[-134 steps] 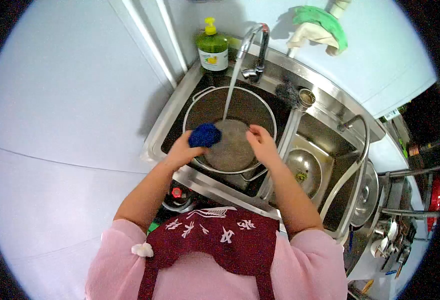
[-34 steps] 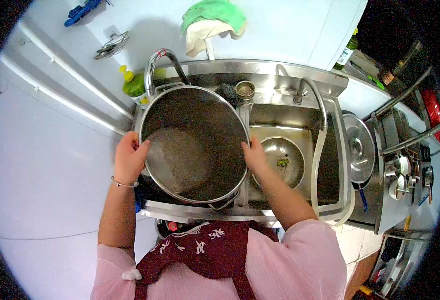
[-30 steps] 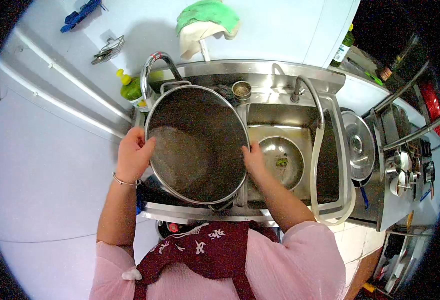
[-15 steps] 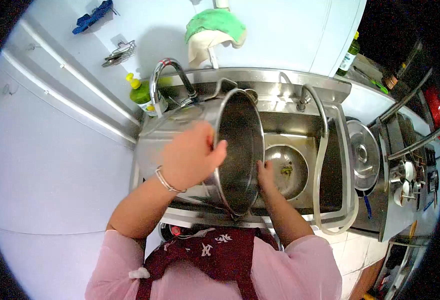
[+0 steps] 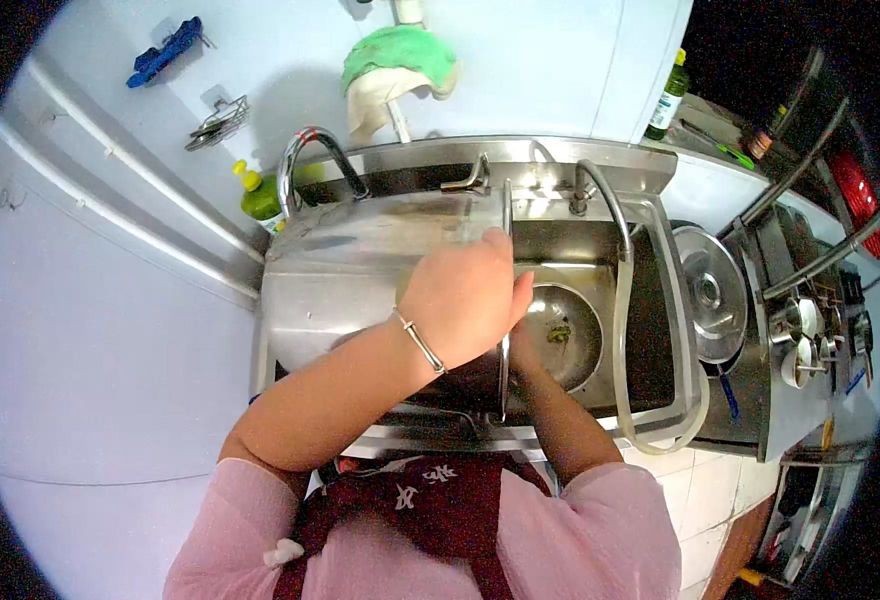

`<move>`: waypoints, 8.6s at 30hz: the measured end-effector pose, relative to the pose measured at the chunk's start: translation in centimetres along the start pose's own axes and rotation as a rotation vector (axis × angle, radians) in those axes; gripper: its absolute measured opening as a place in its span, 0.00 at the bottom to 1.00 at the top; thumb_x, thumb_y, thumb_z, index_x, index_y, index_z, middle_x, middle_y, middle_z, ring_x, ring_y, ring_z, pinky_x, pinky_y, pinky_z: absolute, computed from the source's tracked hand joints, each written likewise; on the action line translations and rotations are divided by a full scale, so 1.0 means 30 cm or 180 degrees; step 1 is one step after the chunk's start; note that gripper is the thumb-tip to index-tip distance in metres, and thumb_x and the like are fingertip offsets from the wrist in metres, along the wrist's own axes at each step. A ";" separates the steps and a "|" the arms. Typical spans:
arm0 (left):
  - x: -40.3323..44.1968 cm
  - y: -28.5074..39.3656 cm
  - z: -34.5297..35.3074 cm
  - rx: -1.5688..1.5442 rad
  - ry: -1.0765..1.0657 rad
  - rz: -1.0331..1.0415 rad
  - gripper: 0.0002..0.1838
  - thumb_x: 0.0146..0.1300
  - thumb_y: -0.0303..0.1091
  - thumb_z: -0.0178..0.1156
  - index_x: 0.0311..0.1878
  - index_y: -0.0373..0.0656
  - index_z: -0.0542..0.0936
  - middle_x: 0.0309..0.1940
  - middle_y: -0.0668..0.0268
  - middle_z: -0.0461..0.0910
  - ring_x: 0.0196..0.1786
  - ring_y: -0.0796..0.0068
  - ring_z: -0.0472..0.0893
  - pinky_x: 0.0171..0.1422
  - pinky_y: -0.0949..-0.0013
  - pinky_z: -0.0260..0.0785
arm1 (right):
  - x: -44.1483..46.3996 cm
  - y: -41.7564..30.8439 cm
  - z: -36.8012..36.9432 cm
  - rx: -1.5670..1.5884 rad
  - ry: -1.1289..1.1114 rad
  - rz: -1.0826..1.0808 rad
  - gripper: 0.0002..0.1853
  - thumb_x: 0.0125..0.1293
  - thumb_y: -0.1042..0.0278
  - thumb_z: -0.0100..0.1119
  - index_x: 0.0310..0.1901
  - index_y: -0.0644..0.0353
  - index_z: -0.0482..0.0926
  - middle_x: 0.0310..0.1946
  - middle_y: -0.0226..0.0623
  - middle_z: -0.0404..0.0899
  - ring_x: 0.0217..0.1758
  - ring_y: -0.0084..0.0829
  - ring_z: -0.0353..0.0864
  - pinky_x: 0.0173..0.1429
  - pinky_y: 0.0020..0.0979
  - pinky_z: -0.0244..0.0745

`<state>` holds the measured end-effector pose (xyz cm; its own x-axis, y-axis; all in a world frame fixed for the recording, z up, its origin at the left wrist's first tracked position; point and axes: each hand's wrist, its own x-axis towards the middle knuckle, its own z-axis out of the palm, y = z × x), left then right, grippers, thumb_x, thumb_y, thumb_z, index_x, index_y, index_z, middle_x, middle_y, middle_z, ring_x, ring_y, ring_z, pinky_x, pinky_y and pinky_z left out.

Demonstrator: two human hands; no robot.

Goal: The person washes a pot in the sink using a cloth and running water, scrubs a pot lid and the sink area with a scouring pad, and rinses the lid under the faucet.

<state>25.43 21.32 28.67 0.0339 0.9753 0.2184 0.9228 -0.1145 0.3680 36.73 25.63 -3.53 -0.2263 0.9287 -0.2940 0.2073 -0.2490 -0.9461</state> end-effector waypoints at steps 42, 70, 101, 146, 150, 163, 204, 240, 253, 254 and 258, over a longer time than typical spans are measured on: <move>0.219 0.177 0.112 0.0577 -0.0738 0.0024 0.19 0.60 0.43 0.54 0.32 0.32 0.80 0.31 0.47 0.80 0.38 0.50 0.80 0.46 0.57 0.73 | 0.019 -0.049 -0.079 -0.0624 -0.0014 -0.0021 0.21 0.67 0.55 0.50 0.46 0.69 0.74 0.38 0.49 0.80 0.40 0.39 0.78 0.45 0.38 0.71; -0.734 -0.750 0.038 -0.0601 0.0992 -0.2474 0.12 0.49 0.34 0.59 0.30 0.34 0.72 0.23 0.54 0.75 0.28 0.58 0.76 0.35 0.62 0.69 | -0.035 -0.408 0.107 -0.2136 -0.0412 -0.1041 0.14 0.61 0.63 0.52 0.41 0.66 0.71 0.37 0.58 0.77 0.44 0.57 0.76 0.47 0.48 0.70; -0.251 -1.002 0.309 -0.4504 0.1233 -0.3167 0.16 0.67 0.41 0.49 0.33 0.38 0.74 0.23 0.65 0.73 0.28 0.75 0.75 0.32 0.71 0.71 | -0.017 -0.477 0.413 -0.1471 -0.1025 -0.1259 0.13 0.55 0.69 0.54 0.41 0.66 0.71 0.32 0.51 0.76 0.39 0.49 0.77 0.43 0.41 0.70; -0.532 -0.972 0.789 -0.1488 -0.3275 -0.1707 0.36 0.67 0.61 0.35 0.72 0.50 0.51 0.72 0.58 0.48 0.73 0.56 0.48 0.75 0.57 0.40 | 0.008 -0.606 0.505 -0.1776 -0.2116 -0.2074 0.17 0.53 0.74 0.51 0.47 0.63 0.65 0.53 0.50 0.70 0.36 0.51 0.76 0.42 0.40 0.71; -0.476 -1.196 0.608 0.1807 -0.3609 -0.1249 0.44 0.59 0.60 0.51 0.72 0.47 0.50 0.73 0.59 0.44 0.75 0.56 0.42 0.76 0.52 0.27 | -0.007 -0.577 0.491 -0.1916 -0.2229 -0.1783 0.20 0.51 0.75 0.52 0.47 0.66 0.60 0.61 0.53 0.61 0.42 0.58 0.75 0.44 0.46 0.74; -0.436 -0.958 1.020 -0.1996 -0.1928 -0.1717 0.38 0.62 0.56 0.49 0.70 0.46 0.55 0.70 0.57 0.52 0.73 0.58 0.47 0.74 0.54 0.34 | 0.004 -0.509 0.467 -0.1641 -0.1921 -0.1981 0.12 0.52 0.79 0.51 0.39 0.63 0.63 0.61 0.49 0.65 0.36 0.50 0.78 0.40 0.38 0.72; -0.727 -1.094 0.739 0.0305 -0.3249 -0.1167 0.28 0.65 0.48 0.44 0.63 0.42 0.68 0.68 0.55 0.59 0.71 0.56 0.56 0.73 0.55 0.45 | -0.071 -0.453 0.432 -0.1707 -0.1814 -0.1803 0.15 0.49 0.77 0.52 0.39 0.64 0.60 0.62 0.51 0.59 0.35 0.57 0.75 0.38 0.48 0.72; -0.684 -0.903 0.617 -0.0681 -0.3086 -0.1813 0.30 0.68 0.55 0.37 0.71 0.56 0.56 0.71 0.61 0.52 0.74 0.57 0.48 0.75 0.50 0.34 | -0.049 -0.449 0.418 -0.1577 -0.1500 -0.1828 0.17 0.53 0.76 0.51 0.46 0.63 0.66 0.62 0.46 0.64 0.40 0.51 0.78 0.45 0.42 0.72; -0.944 -0.950 0.428 -0.0849 0.1469 -0.3364 0.32 0.51 0.30 0.61 0.60 0.34 0.63 0.44 0.51 0.75 0.50 0.61 0.76 0.51 0.59 0.71 | -0.018 -0.496 0.420 -0.1745 -0.1194 -0.1170 0.30 0.54 0.76 0.46 0.63 0.58 0.59 0.48 0.55 0.75 0.53 0.53 0.74 0.57 0.41 0.67; -0.940 -0.992 0.466 -0.2503 0.1385 -0.4086 0.26 0.54 0.32 0.60 0.55 0.33 0.67 0.33 0.55 0.78 0.30 0.67 0.80 0.30 0.65 0.74 | -0.014 -0.482 0.413 -0.1755 -0.1078 -0.1281 0.31 0.53 0.76 0.46 0.62 0.57 0.58 0.45 0.57 0.75 0.50 0.55 0.74 0.54 0.44 0.68; -0.903 -1.011 0.507 -0.2533 0.1609 -0.4066 0.12 0.53 0.32 0.59 0.38 0.34 0.73 0.25 0.59 0.78 0.24 0.71 0.78 0.22 0.69 0.69 | -0.013 -0.441 0.386 -0.1728 -0.0873 -0.1325 0.29 0.53 0.75 0.47 0.61 0.57 0.59 0.44 0.57 0.76 0.49 0.56 0.75 0.51 0.46 0.69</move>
<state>2.36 1.23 -2.14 -0.8488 0.3608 -0.3865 -0.1910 0.4724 0.8604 23.04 25.39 7.53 -0.6041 0.7967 -0.0159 0.4782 0.3465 -0.8070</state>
